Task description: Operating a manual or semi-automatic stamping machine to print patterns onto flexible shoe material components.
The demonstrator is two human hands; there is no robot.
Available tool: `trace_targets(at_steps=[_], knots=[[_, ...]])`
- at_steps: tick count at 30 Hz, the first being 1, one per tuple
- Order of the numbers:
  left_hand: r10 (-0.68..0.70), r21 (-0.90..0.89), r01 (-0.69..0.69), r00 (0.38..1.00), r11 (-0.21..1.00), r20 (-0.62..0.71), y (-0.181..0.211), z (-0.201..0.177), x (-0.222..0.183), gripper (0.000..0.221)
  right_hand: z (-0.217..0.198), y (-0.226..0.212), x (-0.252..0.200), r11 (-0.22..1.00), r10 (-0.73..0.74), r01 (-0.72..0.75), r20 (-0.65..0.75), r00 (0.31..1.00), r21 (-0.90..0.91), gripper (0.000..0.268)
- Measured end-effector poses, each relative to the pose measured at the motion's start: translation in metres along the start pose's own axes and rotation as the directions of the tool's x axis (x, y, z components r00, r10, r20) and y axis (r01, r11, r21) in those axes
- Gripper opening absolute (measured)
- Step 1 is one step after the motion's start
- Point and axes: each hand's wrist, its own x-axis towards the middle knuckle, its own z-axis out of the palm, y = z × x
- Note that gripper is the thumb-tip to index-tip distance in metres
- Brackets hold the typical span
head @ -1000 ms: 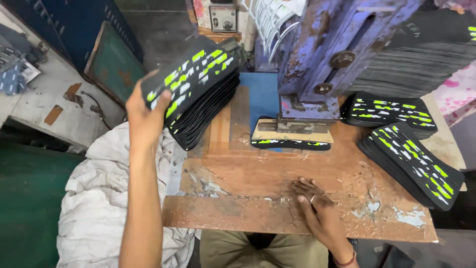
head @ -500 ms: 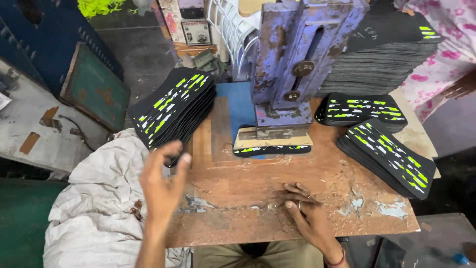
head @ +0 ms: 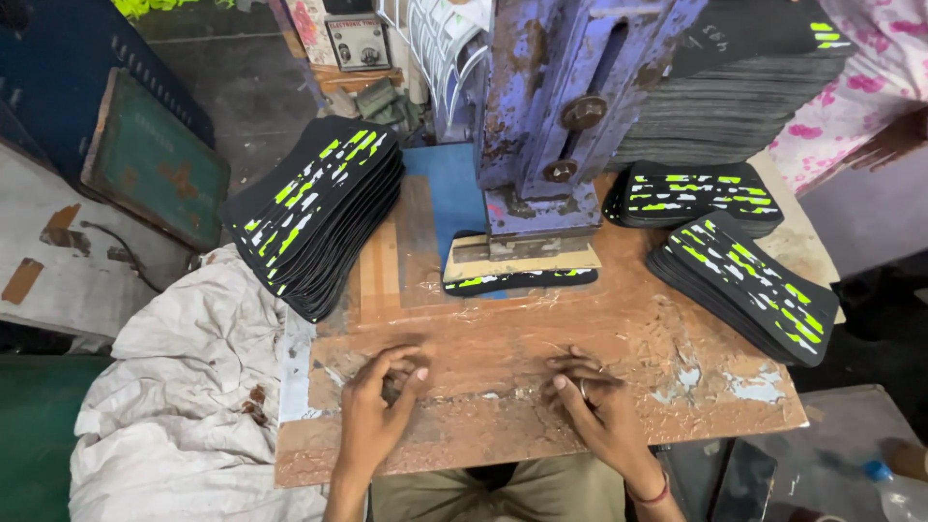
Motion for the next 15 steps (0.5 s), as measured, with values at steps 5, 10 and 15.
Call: trace_targets(at_steps=[5,10,15], knots=[[-0.051,0.001,0.051,0.998,0.999,-0.029,0.001,0.002,0.001,0.029,-0.004,-0.013,0.006,0.999,0.041,-0.041,0.004,0.999,-0.021,0.028],[-0.054,0.032,0.055,0.998,0.998,-0.027,-0.006,0.004,-0.002,0.027,-0.002,-0.001,-0.001,0.999,-0.007,0.008,-0.02,1.0,0.034,0.026],[-0.075,-0.019,0.076,0.997,0.997,0.036,0.01,0.013,-0.011,0.029,-0.002,-0.013,-0.006,0.934,0.357,-0.357,0.001,0.934,-0.001,0.016]])
